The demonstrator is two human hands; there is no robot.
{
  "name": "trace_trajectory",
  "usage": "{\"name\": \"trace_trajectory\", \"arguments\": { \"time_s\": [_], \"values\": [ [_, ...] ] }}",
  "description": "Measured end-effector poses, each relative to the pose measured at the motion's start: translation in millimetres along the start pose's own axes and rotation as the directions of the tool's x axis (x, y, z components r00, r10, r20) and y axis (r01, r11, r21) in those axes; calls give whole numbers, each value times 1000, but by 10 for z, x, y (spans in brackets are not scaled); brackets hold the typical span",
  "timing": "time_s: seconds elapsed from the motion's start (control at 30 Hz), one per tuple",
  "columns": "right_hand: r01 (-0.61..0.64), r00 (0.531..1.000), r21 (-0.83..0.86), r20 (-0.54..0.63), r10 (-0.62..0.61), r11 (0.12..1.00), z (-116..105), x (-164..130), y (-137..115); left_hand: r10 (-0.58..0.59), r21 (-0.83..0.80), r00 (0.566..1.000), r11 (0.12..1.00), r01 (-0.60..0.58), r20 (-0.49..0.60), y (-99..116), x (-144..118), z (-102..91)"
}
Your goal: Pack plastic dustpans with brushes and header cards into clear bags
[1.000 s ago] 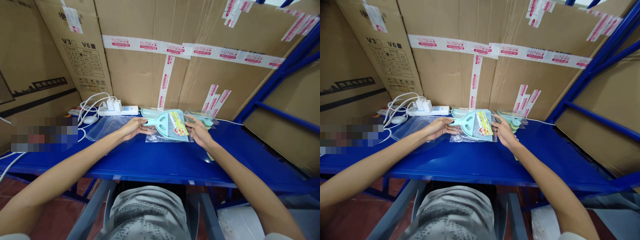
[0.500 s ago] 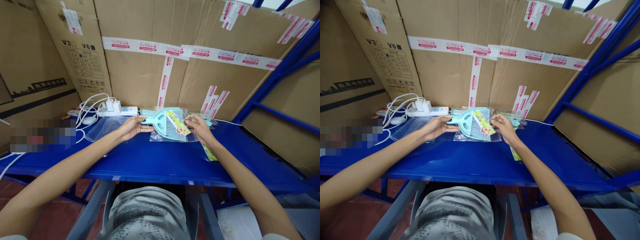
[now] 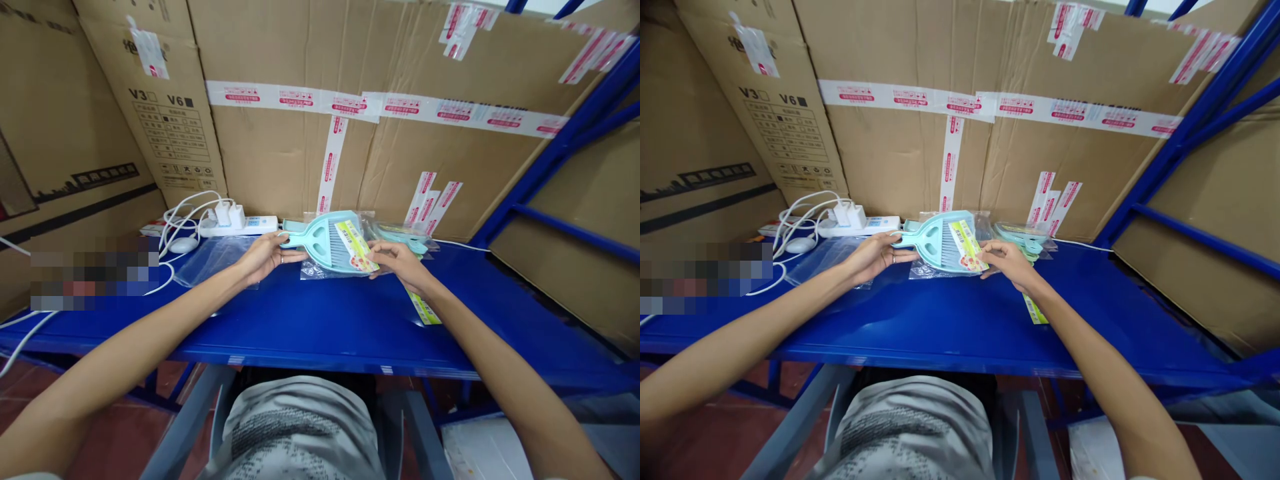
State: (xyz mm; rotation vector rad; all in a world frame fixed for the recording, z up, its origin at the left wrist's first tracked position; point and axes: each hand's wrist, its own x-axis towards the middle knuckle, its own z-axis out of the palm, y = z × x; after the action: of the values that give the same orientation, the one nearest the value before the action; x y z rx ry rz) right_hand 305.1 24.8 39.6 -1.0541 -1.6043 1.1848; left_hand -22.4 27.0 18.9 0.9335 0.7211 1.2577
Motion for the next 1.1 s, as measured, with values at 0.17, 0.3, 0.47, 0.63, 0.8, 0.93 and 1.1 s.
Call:
{"name": "trace_trajectory", "arguments": {
  "time_s": [0.17, 0.3, 0.47, 0.63, 0.8, 0.93, 1.1],
  "values": [
    [59, 997, 61, -59, -56, 996, 79, -9, 56, -19, -4, 999, 1000, 19, 43, -68, -20, 31],
    [-5, 997, -21, 75, 7, 1000, 75, 3, 102, -33, -6, 998, 999, 33, 59, -104, -46, 55],
    [16, 998, -7, 63, -16, 1000, -15, 26, 57, -36, -17, 996, 999, 37, 78, -83, -46, 53],
    [-8, 998, 49, 57, 5, 999, -83, 56, 68, -40, -24, 997, 999, 42, 65, -88, -43, 44],
    [-54, 988, -4, 142, 54, 999, -59, 62, 115, -52, -1, 996, 999, 52, 74, -108, -64, 70],
    [-49, 997, -8, 53, 49, 999, -20, 59, 118, -65, 5, 993, 998, 64, 94, -107, -73, 87],
    [12, 1000, 59, -26, -11, 998, -16, 50, 97, -56, -14, 995, 998, 57, 85, -105, -53, 60]
  ]
}}
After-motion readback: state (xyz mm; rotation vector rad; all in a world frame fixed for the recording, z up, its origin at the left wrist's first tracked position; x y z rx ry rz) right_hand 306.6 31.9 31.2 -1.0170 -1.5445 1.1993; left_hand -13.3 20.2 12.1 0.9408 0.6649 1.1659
